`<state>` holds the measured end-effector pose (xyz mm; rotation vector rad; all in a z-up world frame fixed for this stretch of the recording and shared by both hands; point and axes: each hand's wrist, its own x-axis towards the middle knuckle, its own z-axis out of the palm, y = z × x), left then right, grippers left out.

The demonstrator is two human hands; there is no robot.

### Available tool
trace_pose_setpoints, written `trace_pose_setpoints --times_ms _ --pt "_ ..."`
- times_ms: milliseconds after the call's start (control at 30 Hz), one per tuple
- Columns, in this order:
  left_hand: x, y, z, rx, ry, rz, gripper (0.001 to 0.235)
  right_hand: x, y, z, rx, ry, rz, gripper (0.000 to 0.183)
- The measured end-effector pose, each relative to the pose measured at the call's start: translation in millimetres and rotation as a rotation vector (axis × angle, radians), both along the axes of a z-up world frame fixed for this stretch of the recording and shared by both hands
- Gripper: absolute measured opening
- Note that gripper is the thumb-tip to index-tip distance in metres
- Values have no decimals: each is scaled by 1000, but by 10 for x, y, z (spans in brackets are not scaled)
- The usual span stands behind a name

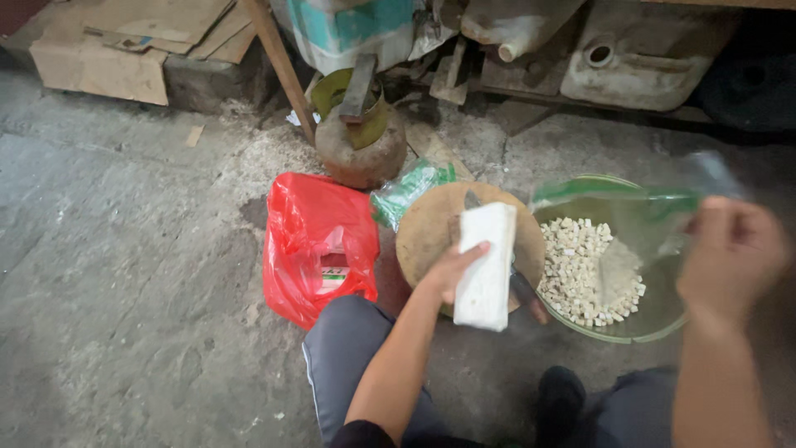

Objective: The person unpacks blocks of white tofu from plastic bags and cuts them into small cubes on a round wooden cutting board. The diced tofu is then transferred into a green plastic basin.

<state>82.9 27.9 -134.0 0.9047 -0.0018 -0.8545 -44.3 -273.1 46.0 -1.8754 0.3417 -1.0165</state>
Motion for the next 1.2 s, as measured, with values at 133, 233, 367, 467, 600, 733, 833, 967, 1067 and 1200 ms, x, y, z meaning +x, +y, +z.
trace_pose_setpoints --times_ms 133,233,367,467,600,733,833,967,1067,1200 --pt "286 37 -263 346 -419 396 62 -130 -283 -131 87 -93 -8 2" --pt "235 31 -149 738 -620 474 78 -185 -151 -261 -151 46 -42 11" --pt "24 -201 458 1241 -1037 543 131 -175 276 -269 -260 342 -70 16" --pt "-201 -560 881 858 -1380 216 142 -52 680 -195 -95 28 327 30" --pt "-153 -841 974 559 -1482 112 79 -60 1026 -56 -23 133 548 33" --pt "379 -557 751 756 -1610 76 55 -117 988 -35 -488 163 387 38" --pt "1094 -75 645 883 -1810 272 46 -81 902 -283 -503 398 406 42" --pt "1961 345 448 918 -1579 418 50 96 876 -865 -578 672 508 52" --pt "2356 563 168 939 -1323 595 95 190 901 -1256 -587 876 531 68" --pt "2479 775 -304 1279 -721 708 139 278 924 -1523 -629 918 559 83"
